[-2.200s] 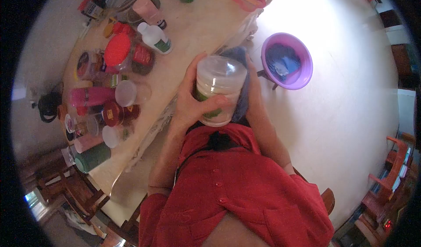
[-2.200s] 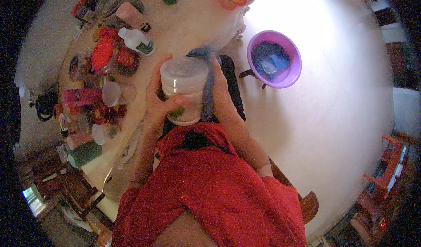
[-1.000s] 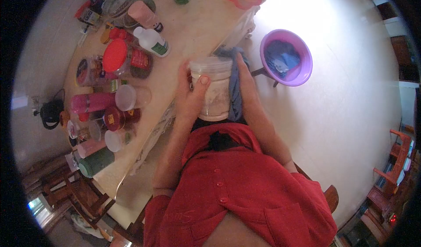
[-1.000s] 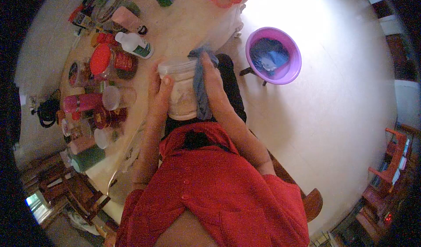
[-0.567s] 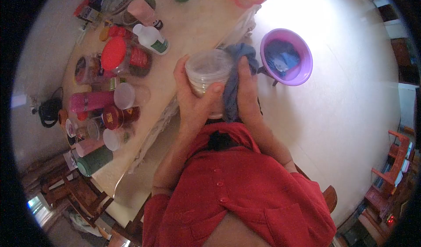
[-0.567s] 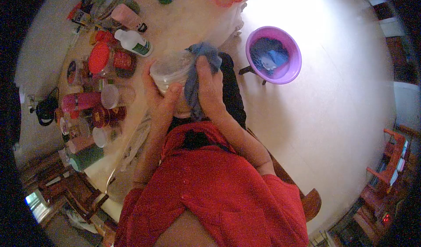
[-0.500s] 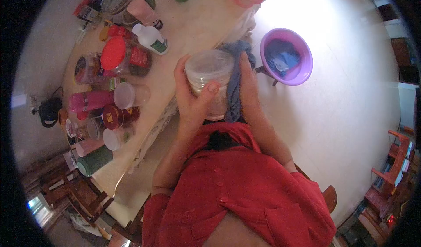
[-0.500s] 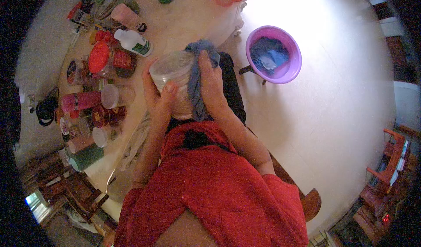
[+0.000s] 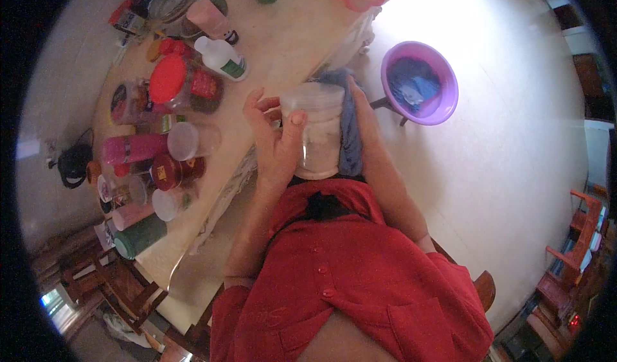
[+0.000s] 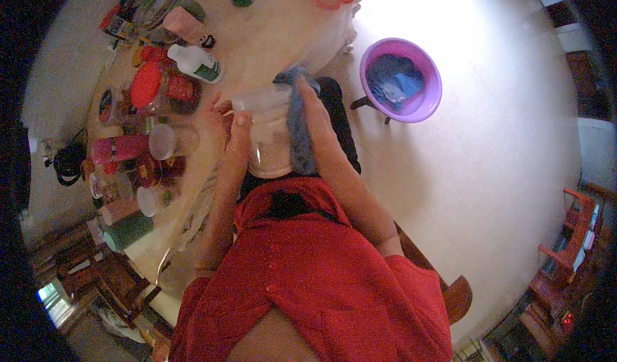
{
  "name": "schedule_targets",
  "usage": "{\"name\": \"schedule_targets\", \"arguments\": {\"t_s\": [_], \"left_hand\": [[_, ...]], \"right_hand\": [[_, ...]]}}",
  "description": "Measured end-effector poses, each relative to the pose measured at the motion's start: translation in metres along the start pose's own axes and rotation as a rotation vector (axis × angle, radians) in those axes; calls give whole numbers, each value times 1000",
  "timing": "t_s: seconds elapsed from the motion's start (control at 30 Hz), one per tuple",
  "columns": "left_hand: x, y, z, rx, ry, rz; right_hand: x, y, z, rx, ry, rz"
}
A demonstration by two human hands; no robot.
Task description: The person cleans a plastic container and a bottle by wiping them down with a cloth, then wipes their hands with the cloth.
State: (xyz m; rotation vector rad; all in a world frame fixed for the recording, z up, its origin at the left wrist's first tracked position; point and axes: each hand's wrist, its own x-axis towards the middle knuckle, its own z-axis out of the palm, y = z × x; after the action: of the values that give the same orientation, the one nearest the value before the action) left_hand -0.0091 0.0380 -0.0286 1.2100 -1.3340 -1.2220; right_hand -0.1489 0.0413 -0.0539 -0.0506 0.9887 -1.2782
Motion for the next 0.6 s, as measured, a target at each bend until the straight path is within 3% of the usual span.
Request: {"name": "schedule_targets", "arguments": {"t_s": [0.13, 0.23, 0.3, 0.43, 0.5, 0.6], "left_hand": [[-1, 20, 1, 21, -130, 34], [-3, 21, 6, 36, -156, 131], [-3, 19, 8, -24, -146, 185], [0, 13, 4, -76, -131, 167], [0, 21, 0, -154, -213, 95], [4, 21, -7, -311, -325, -21]], "right_hand": [[2, 8, 0, 24, 9, -150], [-19, 9, 16, -259, 215, -355], [-36, -1, 32, -275, 182, -494], [-30, -6, 23, -196, 55, -427], [-25, -6, 21, 30, -56, -252], [-26, -8, 27, 90, -85, -268]]}}
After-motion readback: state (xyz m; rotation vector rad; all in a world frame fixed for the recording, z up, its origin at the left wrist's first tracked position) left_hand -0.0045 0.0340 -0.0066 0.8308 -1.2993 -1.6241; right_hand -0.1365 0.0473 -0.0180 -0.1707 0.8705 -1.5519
